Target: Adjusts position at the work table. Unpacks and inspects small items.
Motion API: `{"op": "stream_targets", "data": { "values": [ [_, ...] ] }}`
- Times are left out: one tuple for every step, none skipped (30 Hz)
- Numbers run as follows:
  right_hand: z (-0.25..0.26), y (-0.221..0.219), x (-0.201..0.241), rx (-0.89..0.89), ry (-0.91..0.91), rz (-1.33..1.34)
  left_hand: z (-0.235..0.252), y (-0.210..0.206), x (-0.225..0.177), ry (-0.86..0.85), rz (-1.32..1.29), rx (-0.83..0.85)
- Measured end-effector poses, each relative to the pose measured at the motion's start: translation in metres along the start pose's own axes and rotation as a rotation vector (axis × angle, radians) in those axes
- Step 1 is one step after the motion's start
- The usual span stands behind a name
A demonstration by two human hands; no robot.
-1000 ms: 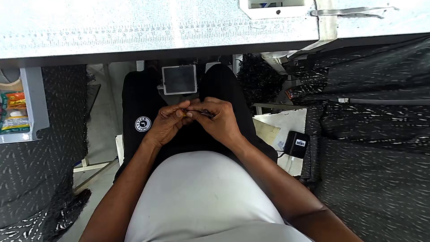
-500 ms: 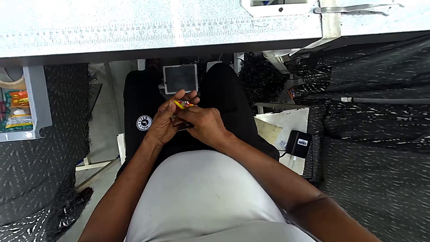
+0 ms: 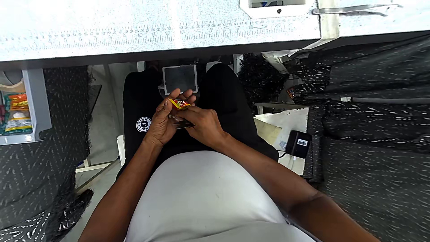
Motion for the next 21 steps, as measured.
{"op": "stream_targets", "data": {
  "values": [
    [0.0, 0.002, 0.0, -0.013, 0.008, 0.004, 0.0, 0.001, 0.0, 0.0, 0.004, -0.005],
    [0.0, 0.004, 0.001, -0.031, 0.019, 0.012, 0.0, 0.001, 0.0, -0.001, 0.004, -0.003],
    [0.0, 0.008, 0.003, -0.053, 0.035, 0.024, 0.0, 0.001, 0.0, 0.0, 0.005, 0.003],
    [0.001, 0.013, 0.007, -0.08, 0.055, 0.041, 0.0, 0.0, -0.001, -0.001, 0.001, 0.01],
    [0.003, 0.02, 0.01, -0.111, 0.071, 0.059, 0.001, -0.001, -0.002, -0.005, 0.006, 0.013],
    [0.005, 0.028, 0.013, -0.142, 0.069, 0.078, 0.001, -0.002, -0.003, -0.011, 0.02, 0.013],
    [0.008, 0.035, 0.014, -0.164, 0.049, 0.097, 0.0, -0.003, -0.003, -0.018, 0.037, 0.01],
    [0.011, 0.042, 0.014, -0.168, 0.018, 0.116, 0.0, -0.003, -0.004, -0.025, 0.044, 0.017],
    [0.014, 0.048, 0.012, -0.157, -0.019, 0.133, 0.0, -0.004, -0.004, -0.03, 0.045, 0.026],
    [0.017, 0.052, 0.01, -0.139, -0.055, 0.152, 0.0, -0.003, -0.003, -0.027, 0.041, 0.04],
    [0.019, 0.055, 0.007, -0.117, -0.089, 0.17, 0.001, -0.002, -0.001, -0.019, 0.04, 0.051],
    [0.02, 0.057, 0.004, -0.098, -0.115, 0.189, 0.001, -0.002, 0.0, -0.011, 0.042, 0.053],
    [0.02, 0.058, 0.001, -0.082, -0.133, 0.205, 0.001, -0.001, 0.001, -0.009, 0.046, 0.051],
    [0.021, 0.057, -0.001, -0.066, -0.147, 0.214, 0.0, -0.002, 0.001, -0.011, 0.052, 0.054],
    [0.02, 0.056, -0.002, -0.056, -0.157, 0.22, 0.0, -0.002, 0.001, -0.014, 0.056, 0.056],
    [0.019, 0.055, -0.002, -0.053, -0.162, 0.221, -0.001, -0.002, 0.0, -0.018, 0.062, 0.056],
    [0.018, 0.054, -0.002, -0.051, -0.162, 0.219, -0.001, -0.003, 0.0, -0.021, 0.076, 0.056],
    [0.017, 0.054, 0.0, -0.051, -0.158, 0.218, -0.001, -0.002, 0.0, -0.021, 0.087, 0.052],
    [0.016, 0.054, 0.002, -0.05, -0.148, 0.22, -0.002, -0.002, 0.001, -0.016, 0.091, 0.043],
    [0.015, 0.053, 0.006, -0.046, -0.129, 0.217, -0.002, -0.001, 0.001, -0.014, 0.088, 0.03],
    [0.015, 0.051, 0.009, -0.034, -0.105, 0.205, -0.002, -0.001, 0.0, -0.012, 0.079, 0.021]
  ]
}}
Point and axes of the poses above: each hand's wrist, its own z-axis towards the middle knuckle, its own y-axis out of the back of the hand, x = y × z, the point moved 6 cm from there along z, towards the middle knuckle, and after that the axes turned 5 degrees about z, right-handed, at the moved point
